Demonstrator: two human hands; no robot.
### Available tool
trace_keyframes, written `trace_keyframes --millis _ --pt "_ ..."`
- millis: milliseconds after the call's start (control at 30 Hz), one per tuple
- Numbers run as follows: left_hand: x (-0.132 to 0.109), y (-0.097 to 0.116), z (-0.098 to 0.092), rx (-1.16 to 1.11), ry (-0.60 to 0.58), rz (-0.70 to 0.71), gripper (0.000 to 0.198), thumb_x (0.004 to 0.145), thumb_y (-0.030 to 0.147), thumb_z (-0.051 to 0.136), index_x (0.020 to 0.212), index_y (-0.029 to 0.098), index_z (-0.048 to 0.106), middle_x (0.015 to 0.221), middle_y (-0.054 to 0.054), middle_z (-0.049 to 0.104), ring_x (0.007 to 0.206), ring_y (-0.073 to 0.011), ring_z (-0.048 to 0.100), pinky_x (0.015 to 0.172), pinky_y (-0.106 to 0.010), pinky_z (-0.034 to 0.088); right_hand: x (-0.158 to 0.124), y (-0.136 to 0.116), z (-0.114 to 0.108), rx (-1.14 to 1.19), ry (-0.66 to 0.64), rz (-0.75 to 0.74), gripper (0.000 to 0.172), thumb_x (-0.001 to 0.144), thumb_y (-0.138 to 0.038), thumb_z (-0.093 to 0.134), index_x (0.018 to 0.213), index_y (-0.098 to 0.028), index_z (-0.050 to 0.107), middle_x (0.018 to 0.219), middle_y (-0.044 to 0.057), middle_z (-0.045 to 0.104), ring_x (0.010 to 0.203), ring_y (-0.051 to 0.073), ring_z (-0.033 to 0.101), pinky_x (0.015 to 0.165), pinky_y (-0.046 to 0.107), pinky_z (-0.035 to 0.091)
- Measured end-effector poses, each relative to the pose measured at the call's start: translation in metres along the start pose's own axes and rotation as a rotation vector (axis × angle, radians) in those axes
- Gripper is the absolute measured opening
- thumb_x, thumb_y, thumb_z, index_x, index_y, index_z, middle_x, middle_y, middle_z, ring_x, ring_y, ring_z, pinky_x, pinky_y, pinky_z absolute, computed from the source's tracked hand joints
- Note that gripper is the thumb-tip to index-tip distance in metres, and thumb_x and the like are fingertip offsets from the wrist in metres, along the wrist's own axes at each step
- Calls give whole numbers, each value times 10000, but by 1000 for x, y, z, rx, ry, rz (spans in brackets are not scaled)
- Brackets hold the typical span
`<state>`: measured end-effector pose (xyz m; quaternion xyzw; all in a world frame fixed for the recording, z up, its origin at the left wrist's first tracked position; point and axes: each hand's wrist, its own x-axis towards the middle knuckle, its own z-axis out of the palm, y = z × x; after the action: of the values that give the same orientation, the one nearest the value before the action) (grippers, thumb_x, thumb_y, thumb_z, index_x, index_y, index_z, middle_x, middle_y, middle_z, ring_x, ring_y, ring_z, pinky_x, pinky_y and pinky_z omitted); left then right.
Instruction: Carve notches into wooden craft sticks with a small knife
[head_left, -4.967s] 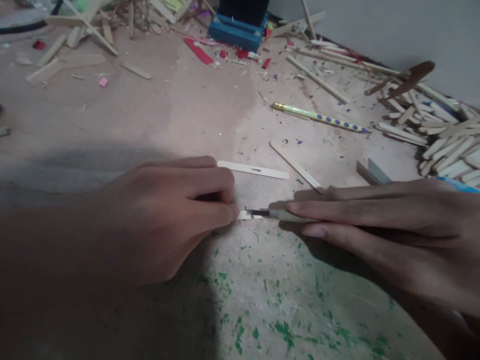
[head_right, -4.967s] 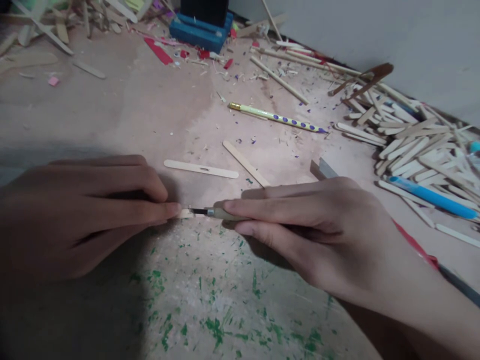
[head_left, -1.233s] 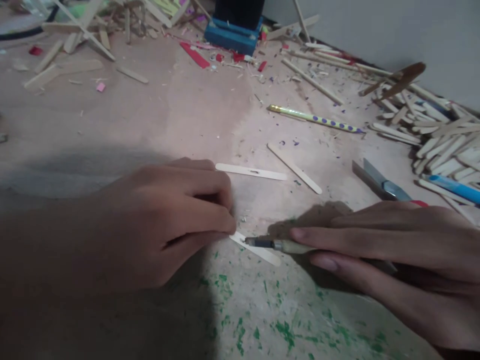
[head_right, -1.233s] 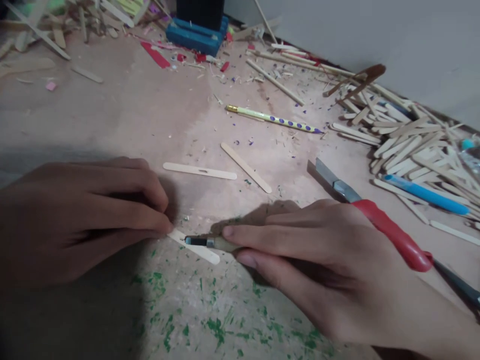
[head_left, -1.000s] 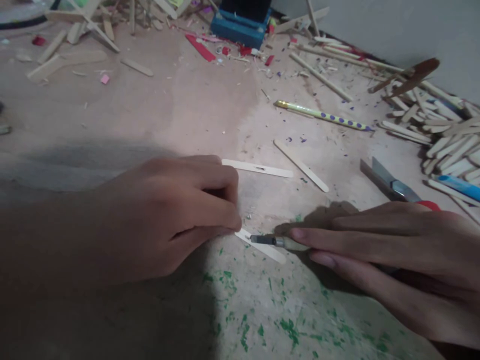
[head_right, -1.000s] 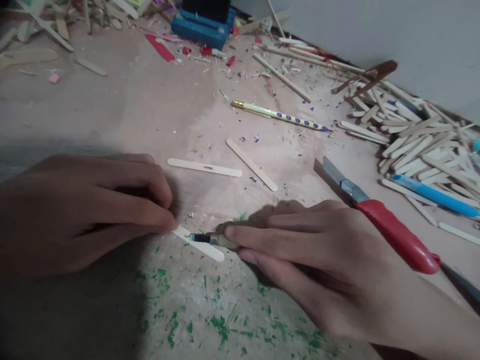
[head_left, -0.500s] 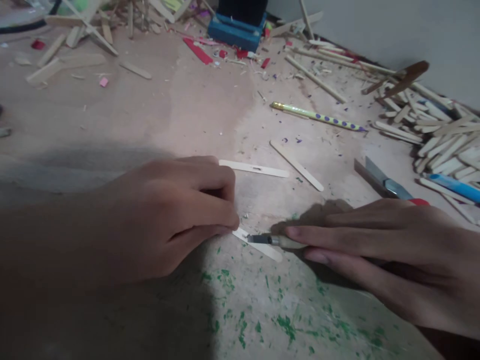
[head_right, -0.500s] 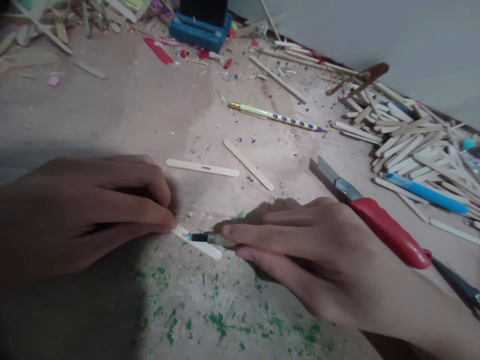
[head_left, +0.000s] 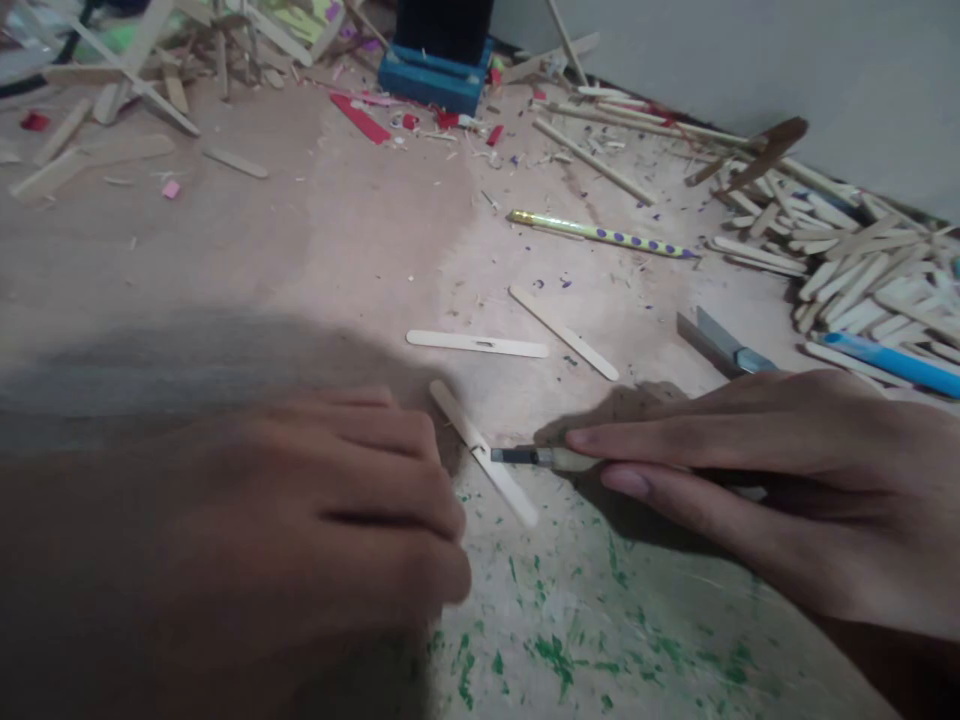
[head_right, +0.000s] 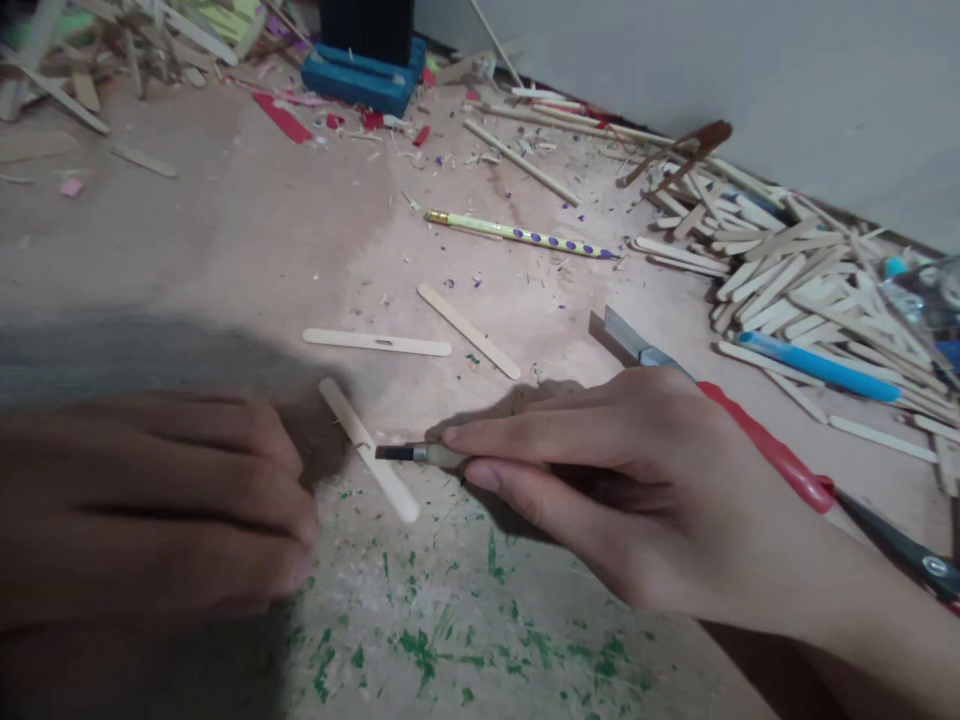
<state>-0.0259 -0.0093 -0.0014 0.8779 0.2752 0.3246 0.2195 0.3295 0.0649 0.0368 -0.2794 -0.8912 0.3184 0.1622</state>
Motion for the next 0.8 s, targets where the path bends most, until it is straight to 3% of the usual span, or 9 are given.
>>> trace_keyframes --millis 67,167,367,467,633,800 --pt "1 -9 -4 76 35 13 313 1397 235 513 1305 240 812 1263 -10 941 1203 -145 866 1100 -298 676 -2 1 1 10 22 -2 267 1276 -257 792 1454 -389 942 1309 -35 1009 1132 191 997 831 202 784" --pt "4 -23 -12 319 -19 21 270 1341 149 618 1434 240 854 1461 -6 947 1314 -178 878 1187 -343 700 -4 1 1 13 34 15 231 1267 -260 808 1394 -380 959 1279 -18 1011 1121 216 1002 779 229 789" --pt "6 -29 -9 355 -53 91 268 1348 156 607 1365 229 865 1286 -9 924 1179 -204 876 1061 -364 769 0 -2 0 17 6 5 271 1292 -253 769 1468 -391 921 1292 -43 1009 1104 172 994 797 205 770" --pt "7 -26 -8 307 -56 49 314 1323 96 574 1296 250 846 1261 2 901 1130 -187 854 999 -316 743 2 0 1 32 -11 -32 289 1300 -263 758 1486 -422 911 1268 -71 1005 1059 139 986 772 184 747" --pt "7 -23 -9 278 -72 -26 378 1279 23 535 1155 260 802 1242 25 888 1129 -175 836 1019 -291 703 3 1 2 -86 -41 -63 299 1311 -268 739 1538 -400 882 1368 -66 1001 1178 146 986 906 171 768" --pt "5 -23 -8 272 -79 -47 364 1307 66 528 1155 264 793 1266 12 867 1145 -195 813 1026 -321 688 -8 0 3 -118 -35 -111 566 1321 -188 587 1789 -479 713 1352 -30 990 995 186 966 739 329 761"
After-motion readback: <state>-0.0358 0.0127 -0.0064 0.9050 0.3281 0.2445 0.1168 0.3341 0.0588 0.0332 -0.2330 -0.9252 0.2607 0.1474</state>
